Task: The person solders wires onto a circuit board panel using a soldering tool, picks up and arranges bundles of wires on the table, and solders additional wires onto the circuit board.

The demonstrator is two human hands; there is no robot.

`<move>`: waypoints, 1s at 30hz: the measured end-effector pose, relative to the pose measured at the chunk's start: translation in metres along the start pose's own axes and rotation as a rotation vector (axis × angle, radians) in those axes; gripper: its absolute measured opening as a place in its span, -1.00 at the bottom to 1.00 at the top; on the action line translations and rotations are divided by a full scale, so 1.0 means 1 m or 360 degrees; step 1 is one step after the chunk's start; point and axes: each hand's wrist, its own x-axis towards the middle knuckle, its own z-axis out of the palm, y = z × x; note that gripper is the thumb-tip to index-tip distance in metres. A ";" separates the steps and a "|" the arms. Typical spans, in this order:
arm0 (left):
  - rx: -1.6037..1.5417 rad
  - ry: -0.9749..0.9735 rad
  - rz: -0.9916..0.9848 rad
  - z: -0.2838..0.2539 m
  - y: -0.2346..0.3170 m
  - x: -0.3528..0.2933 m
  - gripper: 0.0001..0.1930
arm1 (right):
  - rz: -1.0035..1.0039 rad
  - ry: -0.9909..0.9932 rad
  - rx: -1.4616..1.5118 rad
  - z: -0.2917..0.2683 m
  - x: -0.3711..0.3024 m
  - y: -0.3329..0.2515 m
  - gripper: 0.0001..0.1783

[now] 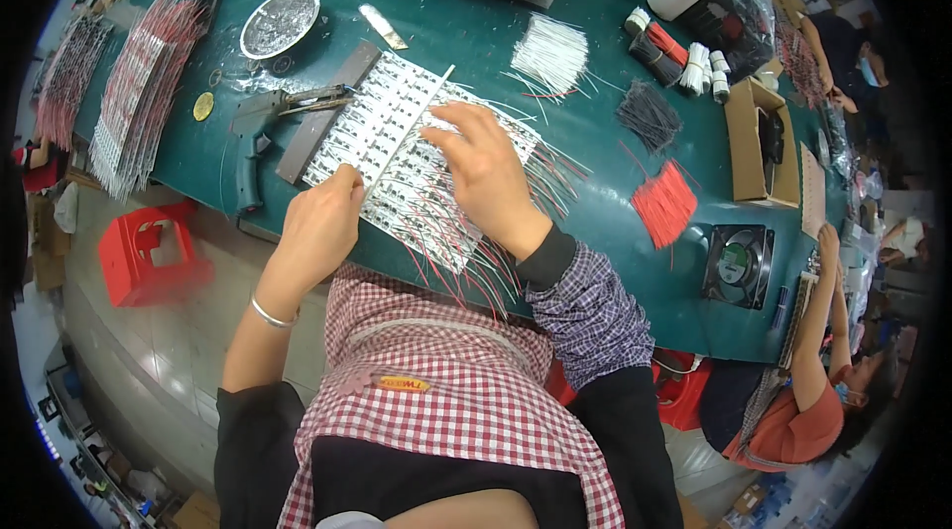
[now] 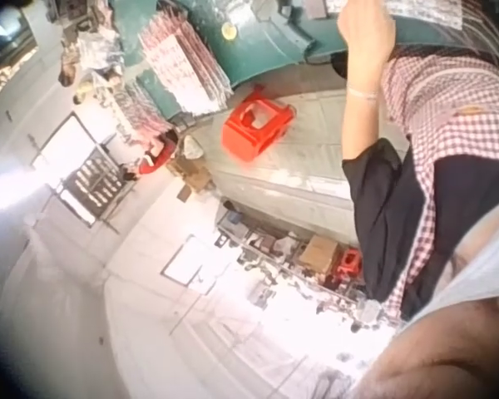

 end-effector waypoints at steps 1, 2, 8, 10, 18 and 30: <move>0.0004 -0.0001 -0.0002 -0.001 0.000 -0.006 -0.89 | -0.0097 -0.0136 -0.0114 0.001 -0.001 -0.006 -0.68; -0.0011 -0.0018 -0.0047 -0.001 0.001 -0.012 -0.88 | -0.0194 -0.0272 -0.0228 0.001 -0.003 -0.010 -0.64; 0.0032 0.0093 0.0006 0.008 -0.008 -0.030 -0.81 | -0.0004 -0.0547 -0.0274 0.003 -0.027 -0.004 -0.49; 0.0080 0.0152 0.0055 0.007 -0.012 -0.033 -0.81 | 0.0014 -0.0566 -0.0265 -0.002 -0.032 -0.002 -0.49; 0.0153 0.0558 0.0145 -0.008 -0.030 -0.031 -0.81 | -0.0054 -0.0485 -0.0233 -0.018 -0.028 -0.032 -0.46; 0.0033 0.0708 0.0375 0.013 -0.016 -0.035 -0.57 | -0.0093 -0.0688 -0.0117 0.026 -0.036 -0.075 -0.35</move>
